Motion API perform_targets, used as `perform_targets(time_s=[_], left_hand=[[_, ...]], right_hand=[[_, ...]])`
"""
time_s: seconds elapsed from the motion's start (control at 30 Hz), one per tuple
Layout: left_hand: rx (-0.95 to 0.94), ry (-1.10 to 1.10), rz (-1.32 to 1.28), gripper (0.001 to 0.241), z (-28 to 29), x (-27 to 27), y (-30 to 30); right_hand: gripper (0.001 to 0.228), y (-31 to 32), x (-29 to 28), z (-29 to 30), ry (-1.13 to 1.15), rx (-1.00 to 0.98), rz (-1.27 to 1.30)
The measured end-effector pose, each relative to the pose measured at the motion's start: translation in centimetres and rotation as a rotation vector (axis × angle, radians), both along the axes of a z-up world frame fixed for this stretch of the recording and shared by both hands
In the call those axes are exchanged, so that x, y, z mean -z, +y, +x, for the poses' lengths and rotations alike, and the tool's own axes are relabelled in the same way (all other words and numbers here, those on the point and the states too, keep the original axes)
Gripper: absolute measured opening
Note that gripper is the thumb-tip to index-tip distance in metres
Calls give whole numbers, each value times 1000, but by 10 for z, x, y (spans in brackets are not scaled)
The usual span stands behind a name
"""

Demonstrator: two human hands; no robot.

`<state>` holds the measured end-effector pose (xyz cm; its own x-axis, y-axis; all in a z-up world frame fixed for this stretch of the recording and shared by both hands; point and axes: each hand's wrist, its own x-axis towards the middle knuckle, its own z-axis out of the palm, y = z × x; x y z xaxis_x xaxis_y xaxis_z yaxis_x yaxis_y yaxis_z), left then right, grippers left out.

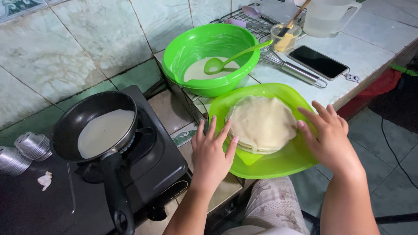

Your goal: Pouring batter into a pan, cooking it, and stacking the resulting wraps on a plate.

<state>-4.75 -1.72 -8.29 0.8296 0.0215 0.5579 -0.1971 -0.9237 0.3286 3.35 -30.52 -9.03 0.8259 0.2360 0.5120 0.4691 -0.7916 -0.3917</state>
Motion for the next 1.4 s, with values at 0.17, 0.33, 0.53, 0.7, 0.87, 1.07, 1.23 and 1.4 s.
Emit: perform_targets(time_s=[0.17, 0.33, 0.53, 0.7, 0.87, 1.07, 1.23, 1.4], left_hand=[[-3, 19, -24, 49, -2, -1, 1], [14, 30, -56, 55, 5, 14, 11], [172, -44, -309, 65, 19, 5, 37], [404, -36, -236, 46, 40, 19, 58], [414, -60, -316, 40, 52, 35, 57], [335, -137, -563, 27, 59, 52, 45], [341, -206, -641, 15, 64, 63, 42], [332, -188, -675, 13, 61, 60, 41]], right_hand=[[38, 1, 6, 2, -10, -5, -126], [39, -1, 9, 1, -55, -19, -38], [41, -4, -14, 9, -13, -48, 226], [33, -38, 37, 77, 218, -623, 857], [23, -41, 61, 109, 183, -733, 935], [27, -49, 83, 117, 51, -768, 941], [30, -45, 81, 113, 11, -695, 908], [30, -45, 84, 113, -3, -678, 970]])
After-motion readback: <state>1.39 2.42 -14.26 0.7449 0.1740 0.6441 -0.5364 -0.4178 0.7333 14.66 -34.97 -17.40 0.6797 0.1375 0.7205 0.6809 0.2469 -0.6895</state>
